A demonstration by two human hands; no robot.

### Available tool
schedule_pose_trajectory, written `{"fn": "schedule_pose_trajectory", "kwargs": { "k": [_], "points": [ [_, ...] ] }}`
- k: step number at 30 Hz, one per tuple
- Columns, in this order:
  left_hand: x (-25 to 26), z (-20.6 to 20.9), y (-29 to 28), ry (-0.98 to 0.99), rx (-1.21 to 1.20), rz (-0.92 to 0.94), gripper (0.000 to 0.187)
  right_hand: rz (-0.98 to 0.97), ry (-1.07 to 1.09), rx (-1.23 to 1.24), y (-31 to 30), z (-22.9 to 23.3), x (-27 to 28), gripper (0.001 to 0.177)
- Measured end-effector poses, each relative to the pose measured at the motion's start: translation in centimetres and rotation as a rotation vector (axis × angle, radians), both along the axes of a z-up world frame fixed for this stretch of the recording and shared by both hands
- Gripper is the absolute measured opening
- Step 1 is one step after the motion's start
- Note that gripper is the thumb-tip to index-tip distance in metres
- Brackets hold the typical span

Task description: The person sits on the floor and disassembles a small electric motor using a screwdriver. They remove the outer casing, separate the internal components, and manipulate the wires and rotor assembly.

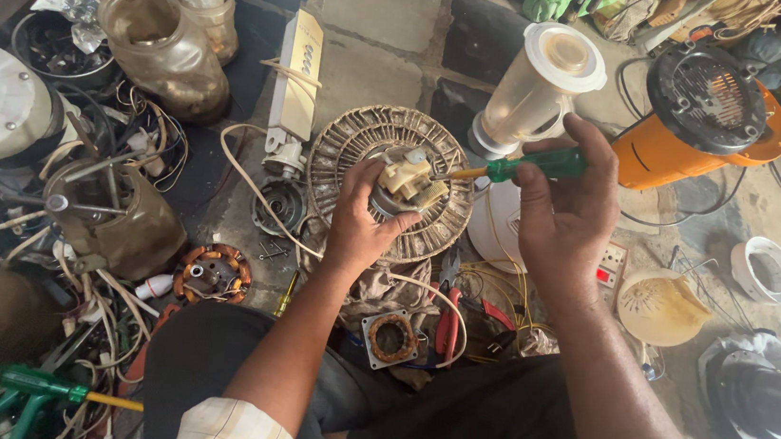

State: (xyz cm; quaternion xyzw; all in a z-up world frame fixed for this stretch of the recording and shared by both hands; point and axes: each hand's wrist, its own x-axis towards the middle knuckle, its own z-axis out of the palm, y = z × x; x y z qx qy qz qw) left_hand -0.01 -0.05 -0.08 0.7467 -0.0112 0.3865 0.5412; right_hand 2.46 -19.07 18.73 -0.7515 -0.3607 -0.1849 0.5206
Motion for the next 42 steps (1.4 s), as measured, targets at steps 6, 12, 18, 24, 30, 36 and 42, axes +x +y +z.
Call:
{"fn": "schedule_pose_trajectory", "kwargs": {
  "k": [6,12,18,24,30,36,42],
  "points": [
    [0.0,-0.3,-0.2,0.044,-0.002,0.072,0.1,0.011,0.015,0.027,-0.1,-0.2,0.1,0.052],
    [0.2,-0.4,-0.2,0.123,-0.028,0.072,0.112,0.053,0.092,0.076,-0.1,0.0,0.0,0.047],
    [-0.2,0.3,-0.2,0.033,-0.039,0.07,0.102,0.047,0.098,0.072,-0.1,0.3,-0.1,0.052],
    [-0.1,0.2,0.0,-0.019,-0.032,0.072,0.097,0.071,0.092,0.081,-0.1,0.3,-0.1,0.048],
    [-0.1,-0.2,-0.2,0.023,-0.059,0.066,0.097,0.059,0.118,0.079,0.0,0.1,0.0,0.052],
    [0.1,-0.4,-0.2,-0.017,-0.13,0.047,0.101,0.052,0.104,0.079,0.0,0.3,0.0,0.049],
    [-0.4,0.4,-0.2,0.155,-0.203,0.018,0.102,0.041,0.091,0.083,0.2,0.8,-0.3,0.049]
  ]
}}
